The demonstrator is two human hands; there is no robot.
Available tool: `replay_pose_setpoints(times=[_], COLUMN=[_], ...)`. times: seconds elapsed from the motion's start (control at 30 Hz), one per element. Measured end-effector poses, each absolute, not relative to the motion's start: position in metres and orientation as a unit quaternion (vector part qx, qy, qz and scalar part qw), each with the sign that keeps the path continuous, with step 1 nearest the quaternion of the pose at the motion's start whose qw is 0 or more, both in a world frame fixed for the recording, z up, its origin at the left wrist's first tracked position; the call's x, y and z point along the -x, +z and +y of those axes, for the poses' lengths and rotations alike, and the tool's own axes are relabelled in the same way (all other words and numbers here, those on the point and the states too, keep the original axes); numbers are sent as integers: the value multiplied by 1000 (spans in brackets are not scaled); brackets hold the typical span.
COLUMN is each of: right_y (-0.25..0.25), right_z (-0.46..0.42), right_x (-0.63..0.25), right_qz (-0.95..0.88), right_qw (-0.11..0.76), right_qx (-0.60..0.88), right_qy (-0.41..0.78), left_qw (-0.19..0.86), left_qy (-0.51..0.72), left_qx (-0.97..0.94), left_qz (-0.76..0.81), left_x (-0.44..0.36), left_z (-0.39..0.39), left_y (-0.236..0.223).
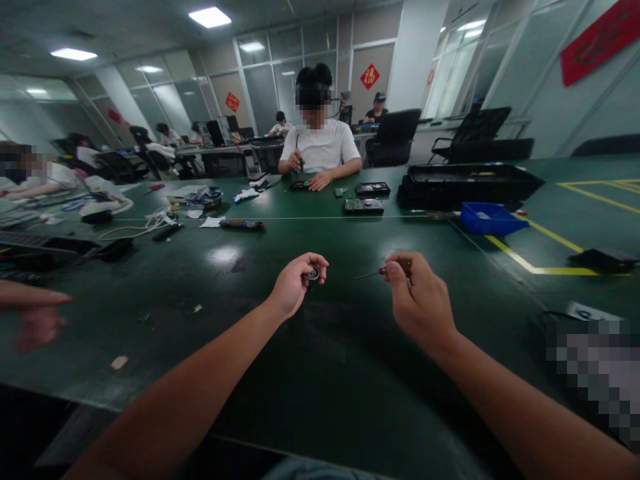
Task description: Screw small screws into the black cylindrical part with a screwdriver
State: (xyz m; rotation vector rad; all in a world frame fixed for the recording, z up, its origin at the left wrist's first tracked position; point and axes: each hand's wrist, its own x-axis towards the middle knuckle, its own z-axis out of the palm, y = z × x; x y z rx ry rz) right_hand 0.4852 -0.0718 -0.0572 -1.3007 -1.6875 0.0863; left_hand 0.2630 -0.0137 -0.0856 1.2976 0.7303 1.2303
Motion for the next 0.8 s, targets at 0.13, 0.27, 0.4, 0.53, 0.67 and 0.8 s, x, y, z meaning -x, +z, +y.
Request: replay_pose_setpoints(times=[0.13,0.27,0.4,0.53,0.67,0.8], right_y=[-58,-57,-55,-56,-58,-59], right_z=[-72,-73,-77,-82,-85,-85], right_x=[-485,-484,-483,-483,-481,-479], right_qz=[-694,-691,-673,-653,-677,-711], right_qw=[485,490,522,571,564,534], right_qx=[531,531,523,495,466,449], right_qy=[34,32,26,50,86,85], left_qw=[563,535,491,435,456,446], left_qy=[515,498,448,412,386,371], left_qx=[-560,-591,-671,-733,-732,-744], left_qz=[323,343,330,322,328,331], left_x=[-263,-262,-261,-263,-266,-268], left_z=[-14,-14,-15,-16,-18,-20], left_y=[-86,-86,-89,-94,-94,-93])
